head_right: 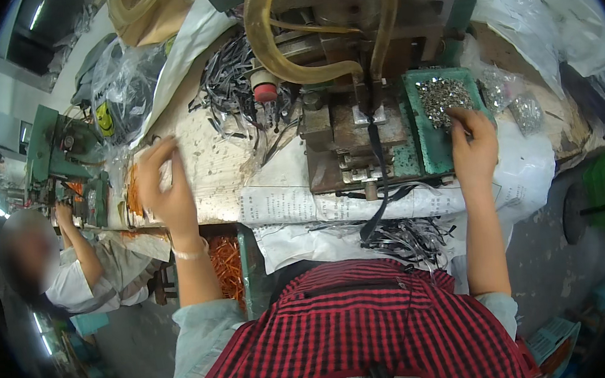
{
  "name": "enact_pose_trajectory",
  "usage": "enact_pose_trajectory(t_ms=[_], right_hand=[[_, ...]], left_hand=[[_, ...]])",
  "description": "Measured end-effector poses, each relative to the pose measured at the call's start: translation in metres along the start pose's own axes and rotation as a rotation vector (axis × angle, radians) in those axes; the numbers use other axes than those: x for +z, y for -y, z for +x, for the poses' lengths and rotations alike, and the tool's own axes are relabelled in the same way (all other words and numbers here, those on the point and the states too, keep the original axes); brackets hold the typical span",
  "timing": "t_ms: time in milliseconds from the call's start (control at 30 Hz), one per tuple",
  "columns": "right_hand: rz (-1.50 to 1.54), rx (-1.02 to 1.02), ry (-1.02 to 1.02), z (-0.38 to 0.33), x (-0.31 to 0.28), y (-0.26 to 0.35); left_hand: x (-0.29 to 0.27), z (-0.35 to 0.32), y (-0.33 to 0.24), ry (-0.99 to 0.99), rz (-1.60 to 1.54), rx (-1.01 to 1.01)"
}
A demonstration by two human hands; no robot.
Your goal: The person repeatedly picks small metal components from a green tray and places them into a machine, then removes the assembled items. The cycle continues with consistent hand movements and machine operation.
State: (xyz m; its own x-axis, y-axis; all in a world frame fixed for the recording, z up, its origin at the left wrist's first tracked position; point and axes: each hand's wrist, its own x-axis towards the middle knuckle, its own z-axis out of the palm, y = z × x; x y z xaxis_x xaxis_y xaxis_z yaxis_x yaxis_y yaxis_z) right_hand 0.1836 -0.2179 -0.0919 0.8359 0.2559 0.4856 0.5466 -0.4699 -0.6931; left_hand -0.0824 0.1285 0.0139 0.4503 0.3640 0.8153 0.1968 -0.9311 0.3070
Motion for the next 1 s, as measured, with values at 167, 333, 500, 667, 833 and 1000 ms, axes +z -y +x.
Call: enact_pose_trajectory(t_ms=[167, 333, 500, 667, 833, 1000], right_hand=[[0.146, 0.186, 0.003, 0.004, 0.013, 0.011], [-0.087, 0.137, -0.114, -0.027, -0.012, -0.006], [0.123, 0.246, -0.113, -0.04, -0.042, 0.007], [0.333, -0.041, 0.143, 0.0, -0.035, 0.095], [0.414, -0.024, 0.063, 0.028, 0.016, 0.125], [0.736, 0.116, 0.041, 0.016, 0.03, 0.123]], left_hand=[[0.07, -0.052, 0.09, 0.556, 0.338, 0.122], [0.097, -0.088, 0.106, 0.285, 0.058, -0.074], [0.089, -0.047, 0.044, 0.148, -0.662, -0.629], [0.094, -0.016, 0.003, 0.275, -0.94, -0.698], [0.104, -0.033, -0.004, 0.254, -0.756, -0.954], [0.097, -0.04, -0.035, 0.044, -0.801, -0.717]])
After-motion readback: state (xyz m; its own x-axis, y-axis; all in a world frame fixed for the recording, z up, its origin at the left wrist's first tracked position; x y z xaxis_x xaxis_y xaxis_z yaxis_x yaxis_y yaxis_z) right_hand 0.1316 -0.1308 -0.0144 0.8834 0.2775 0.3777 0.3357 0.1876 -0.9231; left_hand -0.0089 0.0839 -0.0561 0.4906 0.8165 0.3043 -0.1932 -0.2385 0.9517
